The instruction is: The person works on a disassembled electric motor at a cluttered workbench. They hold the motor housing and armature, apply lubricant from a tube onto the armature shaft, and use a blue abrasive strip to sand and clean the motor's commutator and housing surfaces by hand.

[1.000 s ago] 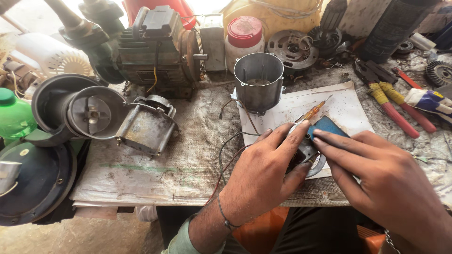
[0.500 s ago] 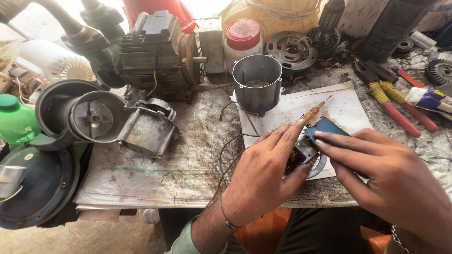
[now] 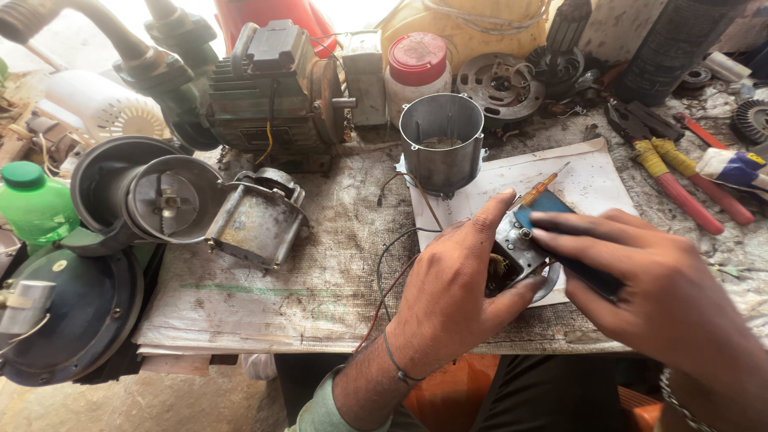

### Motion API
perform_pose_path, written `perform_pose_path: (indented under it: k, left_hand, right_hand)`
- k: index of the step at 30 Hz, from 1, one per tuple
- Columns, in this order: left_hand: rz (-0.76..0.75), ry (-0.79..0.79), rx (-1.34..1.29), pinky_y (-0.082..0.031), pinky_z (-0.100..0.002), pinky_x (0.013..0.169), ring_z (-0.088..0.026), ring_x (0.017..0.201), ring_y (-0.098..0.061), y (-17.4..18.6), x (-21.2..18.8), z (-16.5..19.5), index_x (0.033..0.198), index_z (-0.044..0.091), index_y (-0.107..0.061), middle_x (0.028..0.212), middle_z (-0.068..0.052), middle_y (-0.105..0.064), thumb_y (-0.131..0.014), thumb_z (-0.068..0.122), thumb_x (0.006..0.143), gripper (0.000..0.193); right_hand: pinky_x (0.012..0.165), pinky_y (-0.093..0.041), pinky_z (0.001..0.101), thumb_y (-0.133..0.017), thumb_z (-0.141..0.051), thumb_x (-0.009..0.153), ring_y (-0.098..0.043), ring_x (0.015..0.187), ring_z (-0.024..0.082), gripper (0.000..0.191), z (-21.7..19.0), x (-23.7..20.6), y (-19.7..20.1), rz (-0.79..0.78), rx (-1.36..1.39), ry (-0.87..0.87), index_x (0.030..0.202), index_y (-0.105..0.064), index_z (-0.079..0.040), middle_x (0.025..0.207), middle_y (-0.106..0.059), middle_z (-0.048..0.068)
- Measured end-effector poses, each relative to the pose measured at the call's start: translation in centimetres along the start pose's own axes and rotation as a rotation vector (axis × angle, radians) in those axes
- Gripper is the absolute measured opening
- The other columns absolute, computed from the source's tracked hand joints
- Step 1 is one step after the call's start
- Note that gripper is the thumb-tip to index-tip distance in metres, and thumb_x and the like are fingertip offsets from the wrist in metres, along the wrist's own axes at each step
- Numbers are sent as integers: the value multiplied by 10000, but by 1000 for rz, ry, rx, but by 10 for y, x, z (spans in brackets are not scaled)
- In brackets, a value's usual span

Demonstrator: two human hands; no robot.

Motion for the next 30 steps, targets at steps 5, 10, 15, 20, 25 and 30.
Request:
perform_pose_path:
  k: [5, 10, 15, 20, 25, 30]
  left_hand:
    - [20, -85, 37, -529, -429, 907, -294, 960, -671, -2, -1, 3, 1566, -13, -367, 992, -141, -658, -778, 209, 913, 804]
    - [9, -72, 15, -515, -428, 982, -308, 1091, -626, -4, -2, 4, 1587, -2, -347, 993, -129, -651, -765, 174, 922, 805]
    - [-5, -70, 10, -506, -427, 1014, -316, 1127, -613, -7, 0, 9, 1583, 6, -345, 1022, -138, -650, -764, 145, 929, 789]
    - [-60, -29, -24, -481, -442, 1053, -342, 1166, -603, -7, 0, 10, 1578, 4, -338, 983, -141, -652, -757, 116, 914, 794]
    - [-3, -102, 46, -467, -459, 1119, -371, 1240, -594, -5, 2, 10, 1578, -11, -308, 1134, -182, -638, -776, 101, 876, 851]
    - [60, -74, 58, -482, -465, 1047, -376, 1193, -598, -3, 2, 5, 1548, -21, -333, 1279, -204, -642, -826, 152, 824, 893]
  right_hand:
    - [838, -607, 340, -767, -131, 738, -743, 1039, 214, 529, 0, 0, 4, 7, 36, 22, 1266, -755, -165, 1353, -710, 67]
    - [863, -582, 362, -747, -108, 719, -727, 1046, 223, 542, 1, -2, 2, -21, -53, 37, 1259, -749, -151, 1308, -730, 24]
    - [860, -568, 391, -749, -123, 756, -704, 1011, 239, 507, -2, -5, 7, 11, -57, 48, 1262, -743, -136, 1320, -725, 44]
    - [872, -562, 396, -750, -145, 735, -698, 1052, 257, 519, -10, -6, 10, 19, -87, 110, 1254, -742, -136, 1283, -720, 70]
    - [882, -562, 399, -758, -128, 741, -699, 1058, 269, 519, -10, -6, 8, 41, -33, 57, 1259, -728, -108, 1285, -719, 89]
    - [892, -559, 408, -761, -133, 729, -696, 1087, 282, 521, -13, -6, 8, 49, -47, 100, 1249, -737, -130, 1278, -716, 87]
Point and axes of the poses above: each hand's wrist, its own x-axis towards the middle knuckle, its own y-axis out of the back of the hand, z = x × y, the point moved 4 cm from there along x, towards the middle knuckle
